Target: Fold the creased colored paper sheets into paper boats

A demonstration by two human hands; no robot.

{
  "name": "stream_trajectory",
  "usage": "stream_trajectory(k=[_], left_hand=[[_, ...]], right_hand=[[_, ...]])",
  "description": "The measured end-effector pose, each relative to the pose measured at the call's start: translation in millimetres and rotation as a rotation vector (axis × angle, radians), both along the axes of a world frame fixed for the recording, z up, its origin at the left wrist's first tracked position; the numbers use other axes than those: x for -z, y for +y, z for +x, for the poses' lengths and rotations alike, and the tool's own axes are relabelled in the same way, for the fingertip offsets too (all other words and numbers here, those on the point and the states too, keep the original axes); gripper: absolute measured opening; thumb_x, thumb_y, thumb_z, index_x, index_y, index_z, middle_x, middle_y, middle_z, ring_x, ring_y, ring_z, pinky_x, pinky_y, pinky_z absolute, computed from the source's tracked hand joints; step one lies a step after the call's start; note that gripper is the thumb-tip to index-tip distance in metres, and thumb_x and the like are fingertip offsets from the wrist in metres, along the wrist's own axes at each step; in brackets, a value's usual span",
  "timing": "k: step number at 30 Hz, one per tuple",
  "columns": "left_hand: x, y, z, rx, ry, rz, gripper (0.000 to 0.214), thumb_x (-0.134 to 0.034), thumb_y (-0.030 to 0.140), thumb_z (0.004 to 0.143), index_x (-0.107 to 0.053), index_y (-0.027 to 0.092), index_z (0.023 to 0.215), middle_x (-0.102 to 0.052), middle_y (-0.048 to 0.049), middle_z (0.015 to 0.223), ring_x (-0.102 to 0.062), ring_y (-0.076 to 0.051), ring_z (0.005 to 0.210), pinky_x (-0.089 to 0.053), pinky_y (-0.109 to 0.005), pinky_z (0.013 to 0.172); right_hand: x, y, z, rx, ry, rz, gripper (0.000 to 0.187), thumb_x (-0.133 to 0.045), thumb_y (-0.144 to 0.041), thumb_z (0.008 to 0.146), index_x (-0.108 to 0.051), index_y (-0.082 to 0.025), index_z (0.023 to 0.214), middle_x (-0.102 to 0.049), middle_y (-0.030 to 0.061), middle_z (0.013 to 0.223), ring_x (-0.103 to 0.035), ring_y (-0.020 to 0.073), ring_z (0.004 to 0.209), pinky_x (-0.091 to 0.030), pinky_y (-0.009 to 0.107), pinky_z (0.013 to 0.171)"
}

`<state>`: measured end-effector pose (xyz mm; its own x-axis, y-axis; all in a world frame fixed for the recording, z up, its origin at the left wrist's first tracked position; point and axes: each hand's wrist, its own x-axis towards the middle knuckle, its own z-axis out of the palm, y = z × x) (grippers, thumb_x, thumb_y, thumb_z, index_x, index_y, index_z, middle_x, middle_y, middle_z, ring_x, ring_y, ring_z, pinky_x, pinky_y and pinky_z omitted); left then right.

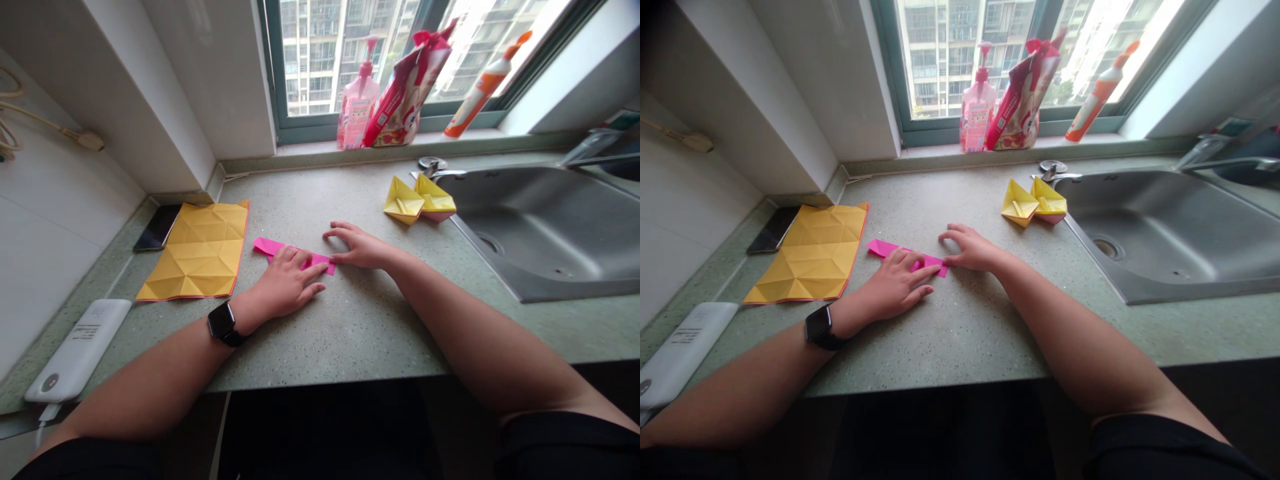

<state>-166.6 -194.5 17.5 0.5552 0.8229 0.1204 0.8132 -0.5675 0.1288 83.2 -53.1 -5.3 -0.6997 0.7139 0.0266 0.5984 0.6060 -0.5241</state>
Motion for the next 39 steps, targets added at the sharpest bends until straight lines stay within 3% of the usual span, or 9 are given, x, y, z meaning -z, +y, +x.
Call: stream_trajectory(k=[10, 15, 18, 23, 28, 32, 35, 39], left_hand=[[-15.7, -1.7, -10.3, 0.059, -0.055, -0.036, 0.034, -0.052, 0.041, 0.115, -0.078, 0.023, 0.123, -0.072, -0.012, 0.135, -0.062, -0.032, 0.128, -0.041, -0.057, 0.119], [-15.8, 2.2, -31.2, 0.128, -0.106, -0.036, 0.03, -0.054, 0.039, 0.114, -0.075, 0.025, 0.131, -0.073, -0.0097, 0.141, -0.062, -0.03, 0.133, -0.038, -0.059, 0.126], [-14.7, 7.5, -45.8, 0.022, -0.144, 0.036, 0.032, -0.053, 0.038, 0.114, -0.072, 0.022, 0.134, -0.073, -0.0121, 0.141, -0.064, -0.03, 0.133, -0.037, -0.061, 0.129], [-16.6, 13.6, -57.5, -0.116, -0.094, 0.047, 0.027, -0.056, 0.039, 0.111, -0.073, 0.018, 0.115, -0.078, -0.0118, 0.119, -0.07, -0.03, 0.113, -0.045, -0.061, 0.123], [-17.4, 14.4, -58.6, -0.095, -0.116, 0.0, 0.03, -0.059, 0.042, 0.108, -0.077, 0.018, 0.112, -0.079, -0.0133, 0.12, -0.071, -0.031, 0.112, -0.057, -0.051, 0.105], [-15.4, 12.6, -56.9, -0.057, -0.126, -0.018, 0.034, -0.062, 0.047, 0.107, -0.079, 0.022, 0.123, -0.074, -0.0151, 0.135, -0.068, -0.034, 0.124, -0.055, -0.054, 0.108], [-12.4, 11.7, -53.9, -0.057, -0.097, -0.013, 0.044, -0.063, 0.054, 0.106, -0.077, 0.021, 0.131, -0.07, -0.0185, 0.138, -0.064, -0.038, 0.126, -0.053, -0.058, 0.11], [-8.9, 11.4, -50.3, -0.057, -0.103, -0.041, 0.057, -0.064, 0.057, 0.106, -0.066, 0.02, 0.149, -0.067, -0.0185, 0.144, -0.061, -0.037, 0.132, -0.049, -0.057, 0.117]], right_hand=[[4.8, 3.4, 2.8, -0.015, 0.013, 0.002, 0.062, -0.089, -0.045, 0.089, -0.07, -0.034, 0.147, -0.049, 0.0112, 0.173, -0.042, 0.0355, 0.164, -0.035, 0.059, 0.135], [8.3, 4.6, 3.7, -0.025, 0.03, 0.011, 0.062, -0.088, -0.046, 0.089, -0.07, -0.035, 0.147, -0.048, 0.0104, 0.174, -0.042, 0.0364, 0.164, -0.036, 0.06, 0.134], [8.5, 2.9, 4.1, -0.02, 0.037, 0.025, 0.068, -0.086, -0.046, 0.09, -0.065, -0.035, 0.153, -0.047, 0.0106, 0.175, -0.041, 0.036, 0.165, -0.035, 0.06, 0.135], [3.9, 1.8, 8.0, -0.001, 0.068, 0.055, 0.078, -0.083, -0.036, 0.091, -0.053, -0.034, 0.163, -0.055, 0.011, 0.169, -0.049, 0.0337, 0.159, -0.038, 0.058, 0.134], [-3.4, 4.4, 11.3, 0.109, 0.088, 0.157, 0.065, -0.076, -0.026, 0.093, -0.061, -0.034, 0.156, -0.064, 0.0099, 0.158, -0.058, 0.0344, 0.15, -0.044, 0.06, 0.13], [-14.7, -3.8, 4.2, 0.175, 0.156, 0.286, 0.045, -0.068, -0.024, 0.099, -0.071, -0.031, 0.143, -0.072, 0.0089, 0.144, -0.064, 0.0326, 0.14, -0.048, 0.058, 0.126], [-21.9, -16.3, -5.8, 0.078, 0.196, 0.329, 0.033, -0.063, -0.026, 0.104, -0.077, -0.031, 0.133, -0.075, 0.0075, 0.139, -0.067, 0.0304, 0.134, -0.052, 0.055, 0.122], [-22.0, -30.5, -16.8, -0.157, 0.144, 0.304, 0.024, -0.066, -0.029, 0.104, -0.082, -0.032, 0.122, -0.078, 0.0064, 0.132, -0.069, 0.0279, 0.128, -0.053, 0.052, 0.117]])
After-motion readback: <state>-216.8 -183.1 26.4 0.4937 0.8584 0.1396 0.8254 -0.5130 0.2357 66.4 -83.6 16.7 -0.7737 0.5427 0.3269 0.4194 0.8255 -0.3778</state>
